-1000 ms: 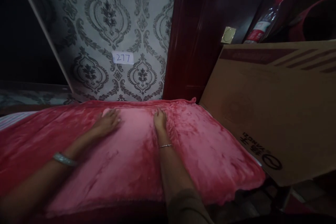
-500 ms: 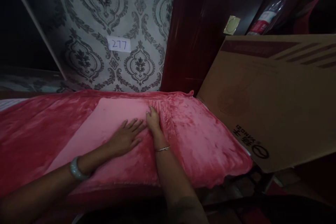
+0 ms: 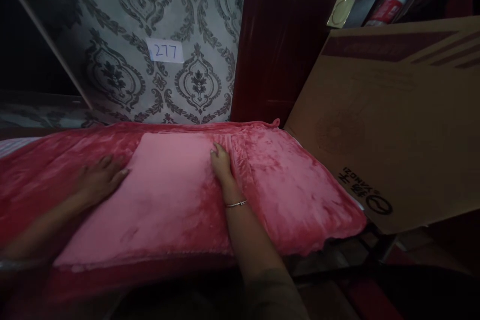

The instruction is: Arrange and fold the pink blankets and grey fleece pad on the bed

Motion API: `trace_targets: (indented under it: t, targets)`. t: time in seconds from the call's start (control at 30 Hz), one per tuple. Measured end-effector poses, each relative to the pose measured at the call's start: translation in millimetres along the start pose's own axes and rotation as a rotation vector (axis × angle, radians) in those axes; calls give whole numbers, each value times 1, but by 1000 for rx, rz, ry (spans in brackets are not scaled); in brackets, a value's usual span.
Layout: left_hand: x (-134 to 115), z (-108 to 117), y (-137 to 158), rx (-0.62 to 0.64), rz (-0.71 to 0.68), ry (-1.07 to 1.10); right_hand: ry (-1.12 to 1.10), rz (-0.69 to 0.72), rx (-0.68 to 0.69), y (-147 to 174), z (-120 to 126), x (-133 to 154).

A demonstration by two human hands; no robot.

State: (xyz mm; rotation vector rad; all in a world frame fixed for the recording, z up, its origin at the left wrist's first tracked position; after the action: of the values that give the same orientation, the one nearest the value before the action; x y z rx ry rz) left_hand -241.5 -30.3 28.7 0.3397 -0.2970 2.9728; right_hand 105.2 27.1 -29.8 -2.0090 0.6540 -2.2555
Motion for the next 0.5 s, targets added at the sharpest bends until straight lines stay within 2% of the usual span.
trace_targets:
  t: [0.07,0.17,0.23,0.3,0.4,0.5]
  targets:
    - [-31,20,12,-23,-114,13,1,9,-4,0,1,0]
    - [-97,38,47,-81,-490,68,-2,22,-9,1,2,1]
    - [-135,34,74,-87,-701,134,-2,25,-6,2,3,2]
    - [-156,21,94,-76,-790,164,4,22,1,2,4,2]
    - [-151,-2,107,-111,-749,163,13,16,17,2,5,2]
    - [-118,-13,107,-139,-635,136,22,27,21,1,5,0]
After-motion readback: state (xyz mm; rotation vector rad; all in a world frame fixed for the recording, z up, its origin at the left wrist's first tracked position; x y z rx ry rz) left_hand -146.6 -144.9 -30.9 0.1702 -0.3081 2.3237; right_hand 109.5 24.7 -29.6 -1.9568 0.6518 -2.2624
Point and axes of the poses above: each hand's wrist, its own y-axis away from the middle knuckle, its own z-axis out of the back of the hand, x = y × z, the point moved 2 cm from there along -y, towards the middle knuckle, and after that the axes turned 15 degrees about -y, right-handed, at the moved point
